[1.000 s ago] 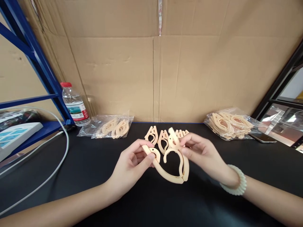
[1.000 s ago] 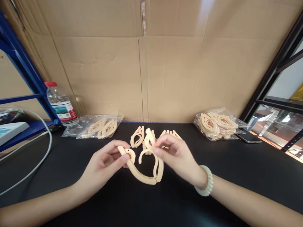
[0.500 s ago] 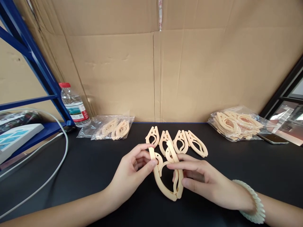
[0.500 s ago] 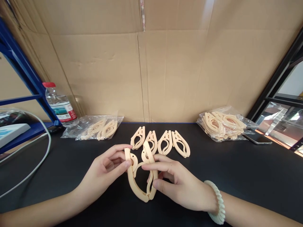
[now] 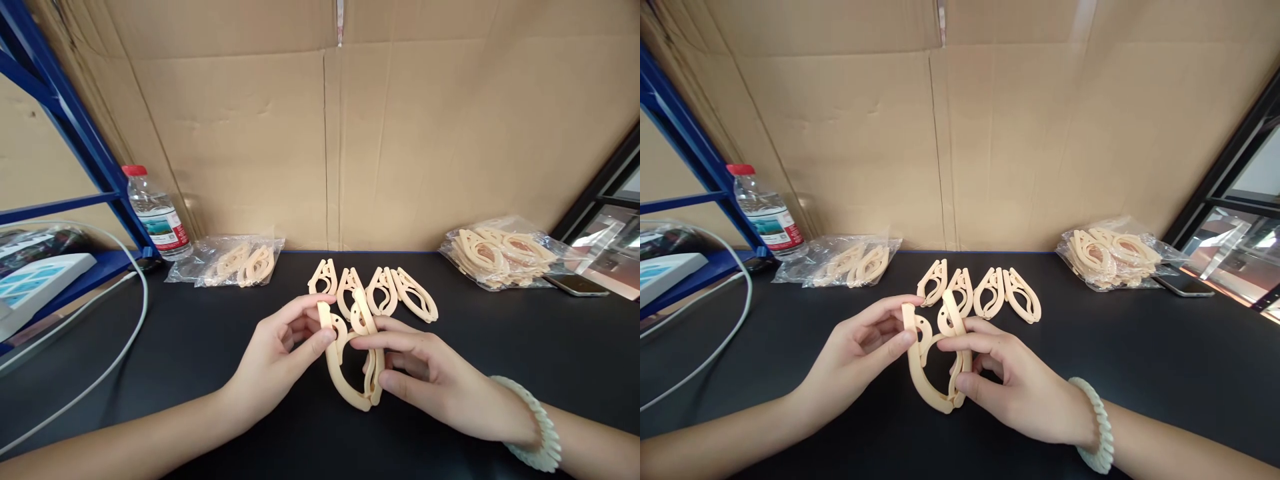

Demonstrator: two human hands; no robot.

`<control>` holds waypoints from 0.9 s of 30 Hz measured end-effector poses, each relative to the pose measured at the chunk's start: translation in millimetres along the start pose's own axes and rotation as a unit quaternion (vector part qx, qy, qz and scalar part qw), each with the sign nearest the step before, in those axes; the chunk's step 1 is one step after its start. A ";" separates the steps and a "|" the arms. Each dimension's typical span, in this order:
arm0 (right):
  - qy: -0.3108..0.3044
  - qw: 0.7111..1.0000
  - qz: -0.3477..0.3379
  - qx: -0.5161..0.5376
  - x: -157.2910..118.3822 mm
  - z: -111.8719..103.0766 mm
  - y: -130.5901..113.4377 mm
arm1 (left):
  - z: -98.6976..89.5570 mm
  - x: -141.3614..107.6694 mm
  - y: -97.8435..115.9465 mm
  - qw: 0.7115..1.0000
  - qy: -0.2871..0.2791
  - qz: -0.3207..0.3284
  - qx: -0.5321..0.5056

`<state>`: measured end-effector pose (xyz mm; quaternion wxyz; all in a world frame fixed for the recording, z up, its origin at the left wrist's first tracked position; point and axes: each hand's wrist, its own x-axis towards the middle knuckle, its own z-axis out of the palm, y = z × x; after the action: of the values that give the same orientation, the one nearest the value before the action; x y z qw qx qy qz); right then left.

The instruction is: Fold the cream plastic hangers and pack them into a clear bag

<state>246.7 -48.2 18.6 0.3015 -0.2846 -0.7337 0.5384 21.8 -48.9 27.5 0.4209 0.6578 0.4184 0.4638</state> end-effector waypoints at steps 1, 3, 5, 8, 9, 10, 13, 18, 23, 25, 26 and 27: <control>0.002 1.000 -0.001 -0.003 0.1 0.2 -0.7 | 0.0 -0.1 0.5 1.000 -0.002 -0.004 -0.001; 0.004 1.000 -0.003 -0.012 0.3 0.6 -1.4 | -0.2 0.0 1.0 1.000 -0.005 -0.008 -0.002; 0.008 1.000 -0.002 -0.022 0.3 0.8 -1.4 | -0.6 0.4 1.3 1.000 -0.004 -0.008 -0.001; 0.017 0.999 -0.002 -0.037 0.1 1.1 -0.8 | -1.4 0.0 2.4 1.000 -0.004 -0.003 0.004; 0.020 0.999 -0.004 -0.041 -0.1 1.3 -0.8 | -1.5 -0.6 3.1 1.000 -0.006 -0.002 0.006; 0.020 0.999 -0.005 -0.044 -0.3 1.5 -0.9 | -1.5 -1.3 3.8 1.000 -0.008 -0.002 0.008; 0.005 0.999 -0.019 -0.050 -1.5 2.4 -1.9 | -1.0 -3.3 5.0 1.000 -0.018 -0.008 0.011; -0.013 0.997 -0.046 -0.054 -3.6 3.1 -2.2 | 2.9 -2.7 2.0 1.000 -0.011 -0.010 0.000; -0.018 0.997 -0.030 -0.063 -3.9 0.2 -0.7 | 6.6 0.3 0.1 0.996 -0.067 -0.061 -0.002; -0.017 0.998 -0.022 -0.059 -4.4 -0.9 -0.9 | 6.5 1.1 -0.7 0.997 -0.057 -0.056 -0.003; -0.015 0.998 -0.021 -0.056 -4.8 -1.2 -1.2 | 6.3 1.4 -1.2 0.997 -0.050 -0.054 -0.004; -0.015 0.998 -0.021 -0.052 -5.1 -1.4 -1.7 | 5.9 1.6 -1.9 0.997 -0.045 -0.055 -0.008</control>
<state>250.9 -51.5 19.8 0.2860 -0.2762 -0.7710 0.4974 27.5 -47.8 24.9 0.4689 0.6510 0.4309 0.4131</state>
